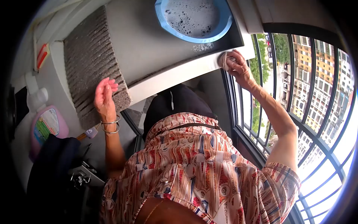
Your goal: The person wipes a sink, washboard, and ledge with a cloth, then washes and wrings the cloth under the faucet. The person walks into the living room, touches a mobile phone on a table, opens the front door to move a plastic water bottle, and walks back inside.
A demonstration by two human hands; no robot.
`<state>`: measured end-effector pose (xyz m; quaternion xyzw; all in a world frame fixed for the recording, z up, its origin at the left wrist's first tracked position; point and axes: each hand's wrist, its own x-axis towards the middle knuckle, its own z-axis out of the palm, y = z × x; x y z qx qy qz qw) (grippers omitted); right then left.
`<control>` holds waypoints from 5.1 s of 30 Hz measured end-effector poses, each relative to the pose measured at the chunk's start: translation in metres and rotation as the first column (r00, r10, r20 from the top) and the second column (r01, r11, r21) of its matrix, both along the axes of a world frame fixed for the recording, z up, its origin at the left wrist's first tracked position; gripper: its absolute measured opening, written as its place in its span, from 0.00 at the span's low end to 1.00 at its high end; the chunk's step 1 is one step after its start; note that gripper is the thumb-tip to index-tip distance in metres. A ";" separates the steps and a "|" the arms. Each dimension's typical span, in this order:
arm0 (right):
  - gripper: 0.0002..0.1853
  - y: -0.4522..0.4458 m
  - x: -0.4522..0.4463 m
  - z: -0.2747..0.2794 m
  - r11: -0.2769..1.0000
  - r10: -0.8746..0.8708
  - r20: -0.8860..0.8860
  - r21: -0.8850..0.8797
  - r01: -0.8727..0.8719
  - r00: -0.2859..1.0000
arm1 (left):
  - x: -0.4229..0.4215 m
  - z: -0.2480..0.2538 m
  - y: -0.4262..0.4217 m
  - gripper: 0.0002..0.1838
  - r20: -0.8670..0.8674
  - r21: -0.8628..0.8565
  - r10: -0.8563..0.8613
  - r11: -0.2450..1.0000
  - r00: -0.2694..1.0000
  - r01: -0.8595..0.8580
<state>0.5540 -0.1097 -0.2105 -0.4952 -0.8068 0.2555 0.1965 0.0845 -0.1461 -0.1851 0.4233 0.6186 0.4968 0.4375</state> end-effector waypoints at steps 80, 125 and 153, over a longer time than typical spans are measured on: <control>0.21 0.160 -0.495 0.063 0.160 -0.040 -0.666 -0.740 -0.653 0.745 | -0.039 -0.005 -0.038 0.21 -0.910 0.137 0.234 0.949 0.343 -0.283; 0.14 0.190 -0.572 -0.060 0.498 0.845 0.056 0.277 -0.821 0.532 | -0.044 0.000 -0.034 0.18 -0.902 0.037 0.157 0.956 0.402 -0.290; 0.16 0.086 -0.369 -0.013 0.616 0.775 -0.087 0.328 -0.717 0.626 | -0.044 -0.001 -0.035 0.16 -0.942 0.057 0.108 0.984 0.316 -0.168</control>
